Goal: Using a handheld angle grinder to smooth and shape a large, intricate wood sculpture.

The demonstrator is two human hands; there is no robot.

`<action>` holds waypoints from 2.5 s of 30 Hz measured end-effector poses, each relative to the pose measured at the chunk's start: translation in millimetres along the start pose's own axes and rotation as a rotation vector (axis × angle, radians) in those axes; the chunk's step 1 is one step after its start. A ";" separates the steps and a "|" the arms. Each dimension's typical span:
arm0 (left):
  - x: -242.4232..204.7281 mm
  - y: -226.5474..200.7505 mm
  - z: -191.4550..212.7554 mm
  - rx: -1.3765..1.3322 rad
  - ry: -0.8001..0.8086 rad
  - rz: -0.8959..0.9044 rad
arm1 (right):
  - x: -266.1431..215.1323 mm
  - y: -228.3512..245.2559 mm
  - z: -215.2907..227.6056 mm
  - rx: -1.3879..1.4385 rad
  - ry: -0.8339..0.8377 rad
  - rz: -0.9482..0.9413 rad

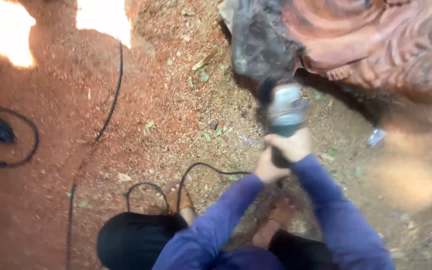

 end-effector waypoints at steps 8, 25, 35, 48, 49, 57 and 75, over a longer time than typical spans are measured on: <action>14.9 98.0 72.4 0.287 -0.025 0.229 | 25.4 -82.8 -72.6 0.092 0.006 -0.135; 56.5 106.4 104.8 0.274 -0.069 0.228 | 67.6 -91.9 -125.7 0.380 0.088 0.019; 56.2 89.3 92.0 0.261 -0.038 0.222 | 62.8 -86.7 -108.1 0.417 0.044 -0.001; 67.6 63.5 83.8 0.301 0.026 0.258 | 53.5 -48.1 -87.7 0.523 -0.044 -0.008; 69.0 63.0 83.3 0.301 0.030 0.251 | 54.2 -47.6 -88.4 0.524 -0.049 -0.001; 66.2 89.2 87.3 0.279 -0.020 0.214 | 63.7 -69.0 -99.5 0.469 0.001 0.018; 80.2 47.4 42.4 0.185 -0.080 0.234 | 66.0 -9.6 -56.7 0.382 -0.008 -0.040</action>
Point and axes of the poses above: each hand's wrist, its own x-axis towards the middle knuckle, its own z-axis out of the back of the hand, y = z × x, the point moved 2 cm from there along x, towards the middle knuckle, and after that the axes turned 15 degrees about x, right-handed, at the moved point
